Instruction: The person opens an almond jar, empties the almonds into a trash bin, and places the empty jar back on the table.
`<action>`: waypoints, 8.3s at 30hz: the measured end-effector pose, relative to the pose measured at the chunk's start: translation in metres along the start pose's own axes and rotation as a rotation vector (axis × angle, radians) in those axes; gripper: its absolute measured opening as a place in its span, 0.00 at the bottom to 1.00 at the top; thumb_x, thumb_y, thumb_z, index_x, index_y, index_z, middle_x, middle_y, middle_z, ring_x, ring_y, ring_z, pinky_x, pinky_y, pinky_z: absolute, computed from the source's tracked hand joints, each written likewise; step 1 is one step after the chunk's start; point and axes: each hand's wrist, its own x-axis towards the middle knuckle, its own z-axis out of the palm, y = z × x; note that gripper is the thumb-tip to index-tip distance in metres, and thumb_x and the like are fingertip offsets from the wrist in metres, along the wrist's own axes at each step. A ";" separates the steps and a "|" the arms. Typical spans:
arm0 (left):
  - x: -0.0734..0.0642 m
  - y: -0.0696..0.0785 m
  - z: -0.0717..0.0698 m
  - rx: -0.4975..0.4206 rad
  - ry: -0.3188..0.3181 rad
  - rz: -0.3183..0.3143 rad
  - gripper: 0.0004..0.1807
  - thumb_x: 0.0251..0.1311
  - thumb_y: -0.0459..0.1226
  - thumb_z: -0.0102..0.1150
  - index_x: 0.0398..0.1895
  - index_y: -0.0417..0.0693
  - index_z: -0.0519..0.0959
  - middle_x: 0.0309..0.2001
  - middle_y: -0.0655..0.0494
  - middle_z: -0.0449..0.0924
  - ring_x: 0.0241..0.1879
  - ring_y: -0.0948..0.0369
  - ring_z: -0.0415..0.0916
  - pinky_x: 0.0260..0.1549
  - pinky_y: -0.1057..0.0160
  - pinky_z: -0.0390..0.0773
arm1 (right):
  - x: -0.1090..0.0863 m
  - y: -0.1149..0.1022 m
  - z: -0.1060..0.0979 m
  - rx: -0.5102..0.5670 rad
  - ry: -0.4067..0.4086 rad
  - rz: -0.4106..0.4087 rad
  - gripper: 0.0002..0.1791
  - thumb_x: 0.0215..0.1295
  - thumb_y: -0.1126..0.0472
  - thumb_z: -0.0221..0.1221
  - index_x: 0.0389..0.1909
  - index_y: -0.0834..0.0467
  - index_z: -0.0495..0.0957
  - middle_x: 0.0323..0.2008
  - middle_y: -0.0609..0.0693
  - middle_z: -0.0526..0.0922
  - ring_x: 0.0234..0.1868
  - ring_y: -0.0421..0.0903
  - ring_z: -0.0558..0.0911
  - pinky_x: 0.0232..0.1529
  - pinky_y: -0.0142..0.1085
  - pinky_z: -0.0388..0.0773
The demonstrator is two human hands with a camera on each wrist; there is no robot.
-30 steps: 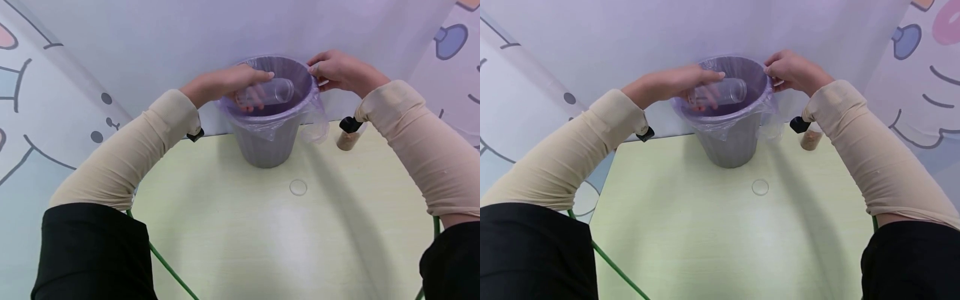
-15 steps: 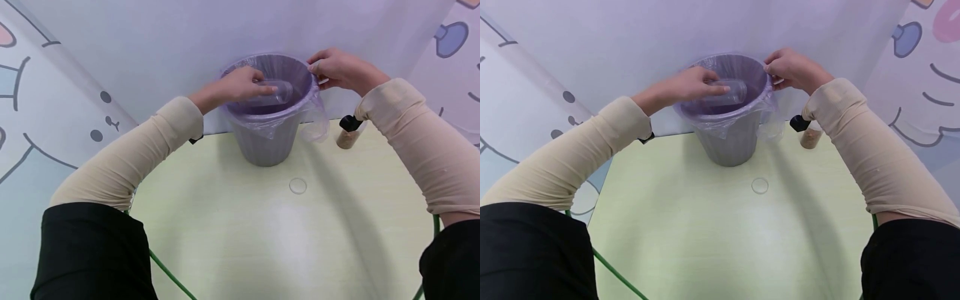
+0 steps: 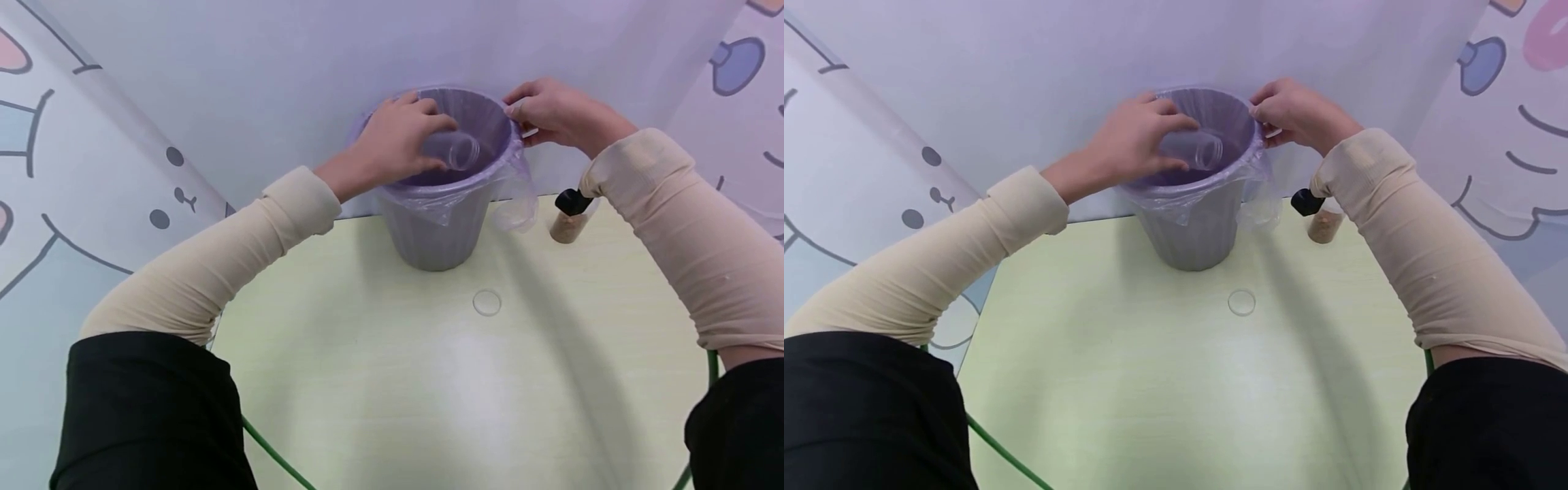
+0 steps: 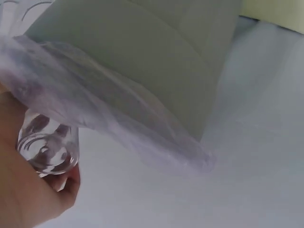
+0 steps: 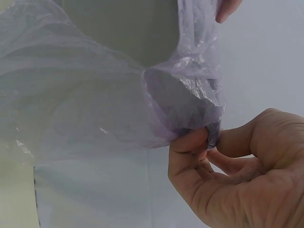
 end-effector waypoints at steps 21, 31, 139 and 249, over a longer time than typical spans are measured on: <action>-0.002 0.010 -0.002 0.723 0.103 0.441 0.14 0.66 0.28 0.52 0.52 0.46 0.80 0.54 0.47 0.76 0.57 0.47 0.67 0.57 0.49 0.67 | -0.001 0.003 -0.001 0.000 0.005 -0.009 0.32 0.77 0.51 0.39 0.79 0.50 0.46 0.46 0.43 0.68 0.46 0.40 0.72 0.42 0.31 0.78; 0.006 0.011 -0.015 0.682 -0.078 0.391 0.16 0.59 0.32 0.63 0.51 0.51 0.82 0.56 0.48 0.77 0.57 0.47 0.65 0.57 0.48 0.66 | -0.003 0.003 0.000 0.008 0.005 -0.007 0.32 0.77 0.52 0.39 0.79 0.51 0.47 0.48 0.43 0.68 0.47 0.40 0.72 0.44 0.31 0.79; -0.002 -0.041 -0.030 0.527 -0.044 -0.144 0.14 0.57 0.26 0.55 0.45 0.45 0.81 0.48 0.41 0.78 0.54 0.42 0.67 0.59 0.47 0.61 | -0.003 0.003 -0.001 0.016 0.018 -0.012 0.32 0.77 0.51 0.40 0.78 0.50 0.48 0.47 0.43 0.67 0.45 0.40 0.71 0.42 0.31 0.78; -0.005 -0.016 0.005 0.566 0.070 0.141 0.23 0.60 0.26 0.55 0.60 0.49 0.75 0.63 0.41 0.68 0.61 0.43 0.66 0.68 0.45 0.61 | -0.001 0.010 -0.006 0.070 0.034 0.000 0.31 0.77 0.54 0.40 0.78 0.49 0.48 0.45 0.43 0.68 0.42 0.39 0.72 0.39 0.32 0.77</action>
